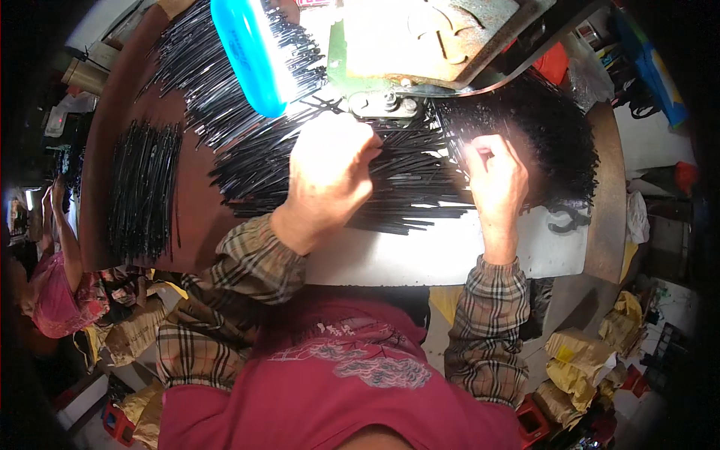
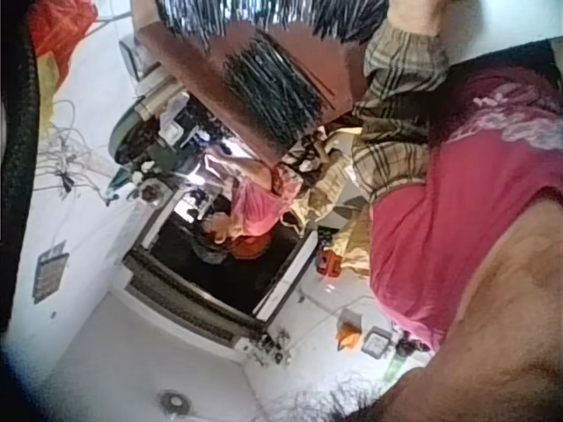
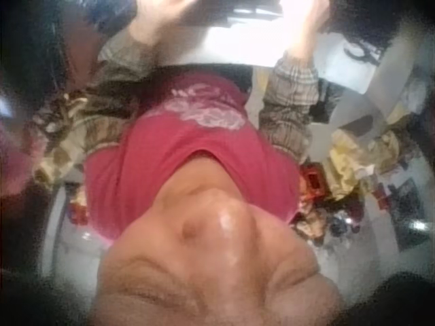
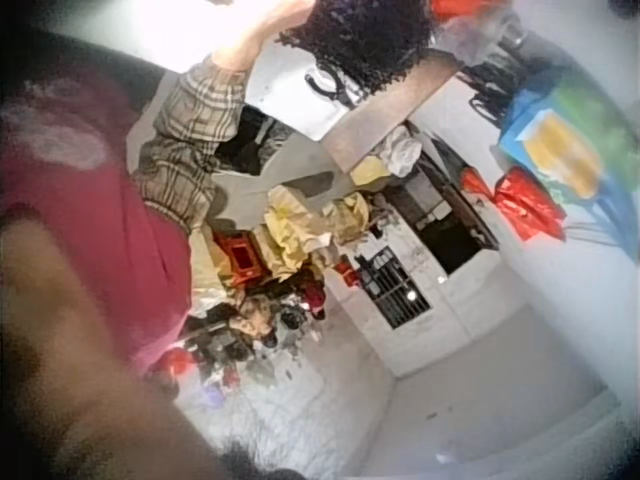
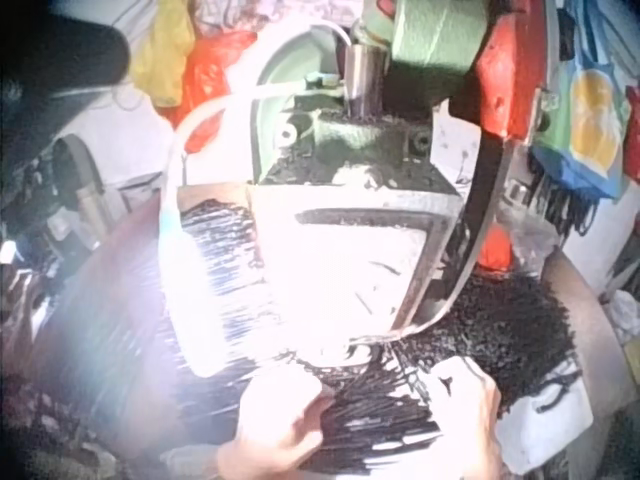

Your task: The person processes black plastic strips using a tabletop machine and tweezers, then gathers and aligns the strips into piles on the work surface by hand.

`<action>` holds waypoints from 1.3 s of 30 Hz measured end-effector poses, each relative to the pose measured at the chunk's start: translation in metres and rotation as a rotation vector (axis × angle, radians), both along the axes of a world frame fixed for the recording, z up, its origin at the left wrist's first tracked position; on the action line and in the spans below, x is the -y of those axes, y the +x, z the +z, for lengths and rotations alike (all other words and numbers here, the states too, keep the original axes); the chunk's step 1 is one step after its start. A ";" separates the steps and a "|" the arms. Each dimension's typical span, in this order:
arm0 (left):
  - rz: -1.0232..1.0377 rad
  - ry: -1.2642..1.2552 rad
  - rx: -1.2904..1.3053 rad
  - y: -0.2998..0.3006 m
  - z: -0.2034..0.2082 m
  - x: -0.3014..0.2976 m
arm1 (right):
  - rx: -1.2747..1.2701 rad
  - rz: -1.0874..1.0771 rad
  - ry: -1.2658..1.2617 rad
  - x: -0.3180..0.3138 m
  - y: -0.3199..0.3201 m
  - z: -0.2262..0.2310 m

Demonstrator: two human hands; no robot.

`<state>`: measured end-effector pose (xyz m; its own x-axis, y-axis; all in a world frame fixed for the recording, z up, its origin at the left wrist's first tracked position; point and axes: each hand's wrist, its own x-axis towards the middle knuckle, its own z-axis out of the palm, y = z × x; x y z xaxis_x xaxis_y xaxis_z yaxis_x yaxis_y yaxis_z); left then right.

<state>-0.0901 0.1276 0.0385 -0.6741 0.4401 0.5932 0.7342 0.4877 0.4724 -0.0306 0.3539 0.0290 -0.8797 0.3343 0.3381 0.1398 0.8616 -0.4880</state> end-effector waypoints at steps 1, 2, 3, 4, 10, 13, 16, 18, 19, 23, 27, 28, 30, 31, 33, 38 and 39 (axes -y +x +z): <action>0.000 0.070 0.040 0.000 0.002 0.004 | -0.010 0.002 0.023 0.001 0.000 0.002; -0.037 0.153 0.053 0.000 0.004 0.008 | -0.020 0.004 0.046 0.003 0.000 0.005; -0.038 0.153 0.052 0.001 0.005 0.011 | -0.021 0.003 0.046 0.006 0.000 0.009; -0.020 0.178 0.197 0.004 0.006 0.014 | -0.113 0.031 0.002 0.010 0.002 0.012; -0.049 0.229 0.549 0.007 0.014 0.020 | -0.165 0.321 -0.430 0.052 0.006 0.020; -0.035 0.184 0.624 0.010 0.017 0.021 | -0.124 0.322 -0.422 0.063 0.012 0.022; -0.090 0.672 1.090 0.022 0.019 0.026 | -0.162 0.294 -0.420 0.075 0.030 0.023; -0.122 0.661 1.209 0.030 0.019 0.028 | -0.199 0.291 -0.534 0.090 0.039 0.018; -0.145 0.648 1.330 0.034 0.018 0.028 | -0.210 0.272 -0.619 0.096 0.042 0.015; -0.177 0.848 1.278 0.045 0.011 0.023 | 0.002 0.329 -0.720 0.073 0.045 0.014; -0.186 0.818 1.192 0.037 0.010 0.027 | -0.121 0.282 -0.241 0.024 0.024 0.020; -0.190 0.818 1.190 0.037 0.010 0.027 | -0.119 0.354 -0.171 0.017 0.017 0.020; -0.160 0.772 1.298 0.037 0.011 0.027 | -0.116 0.428 -0.105 0.008 0.007 0.019; -0.154 0.771 1.300 0.038 0.012 0.028 | -0.068 0.502 -0.017 0.005 0.003 0.019; -0.171 0.704 1.376 0.040 0.013 0.028 | -0.019 0.579 0.069 0.002 0.001 0.018; -0.172 0.695 1.444 0.038 0.013 0.027 | 0.007 0.639 0.086 -0.008 -0.005 0.011; -0.154 0.690 1.449 0.037 0.013 0.027 | 0.005 0.647 0.082 -0.009 -0.006 0.010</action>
